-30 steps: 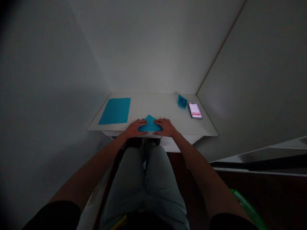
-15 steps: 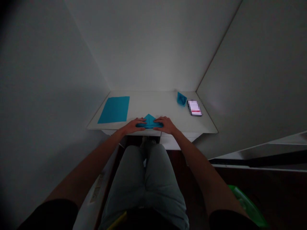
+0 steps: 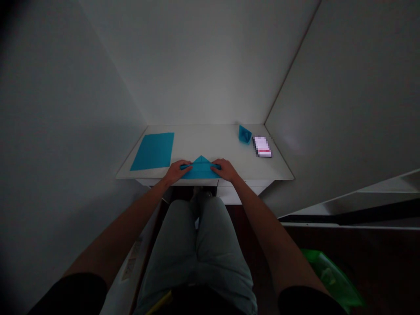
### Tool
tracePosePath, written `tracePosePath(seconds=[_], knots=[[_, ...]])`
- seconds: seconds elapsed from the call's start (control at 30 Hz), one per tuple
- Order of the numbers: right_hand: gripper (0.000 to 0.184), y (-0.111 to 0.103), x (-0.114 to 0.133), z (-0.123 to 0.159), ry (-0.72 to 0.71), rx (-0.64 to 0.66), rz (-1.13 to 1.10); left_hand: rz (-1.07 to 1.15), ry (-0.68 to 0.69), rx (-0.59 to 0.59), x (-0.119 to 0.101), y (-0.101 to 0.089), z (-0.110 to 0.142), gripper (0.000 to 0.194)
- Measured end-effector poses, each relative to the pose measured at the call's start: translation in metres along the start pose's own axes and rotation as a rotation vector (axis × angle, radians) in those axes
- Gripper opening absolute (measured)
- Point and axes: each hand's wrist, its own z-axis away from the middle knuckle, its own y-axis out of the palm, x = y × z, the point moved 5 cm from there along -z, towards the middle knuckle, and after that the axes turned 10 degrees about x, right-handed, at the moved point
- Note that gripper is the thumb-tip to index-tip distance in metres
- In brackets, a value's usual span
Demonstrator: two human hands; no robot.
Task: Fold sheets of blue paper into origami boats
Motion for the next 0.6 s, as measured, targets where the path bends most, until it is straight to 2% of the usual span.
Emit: tracePosePath(seconds=[0.07, 0.17, 0.3, 0.43, 0.6], knots=[[0.036, 0.001, -0.004, 0.0, 0.001, -0.028, -0.008, -0.064, 0.009, -0.047, 0.0, -0.002, 0.003, 0.026], [0.043, 0.001, -0.003, 0.001, -0.082, -0.064, 0.05, -0.159, 0.073, -0.085, -0.005, -0.002, 0.006, 0.033], [0.035, 0.003, 0.004, 0.004, -0.144, -0.054, 0.202, -0.344, 0.201, -0.013, -0.019, 0.009, 0.011, 0.031], [0.033, 0.006, 0.012, 0.01, -0.132, -0.025, 0.29, -0.441, 0.228, 0.033, -0.026, 0.015, 0.025, 0.034], [0.068, 0.01, 0.024, 0.019, -0.17, 0.044, 0.335, -0.436, 0.214, 0.011, -0.023, 0.011, 0.045, 0.056]])
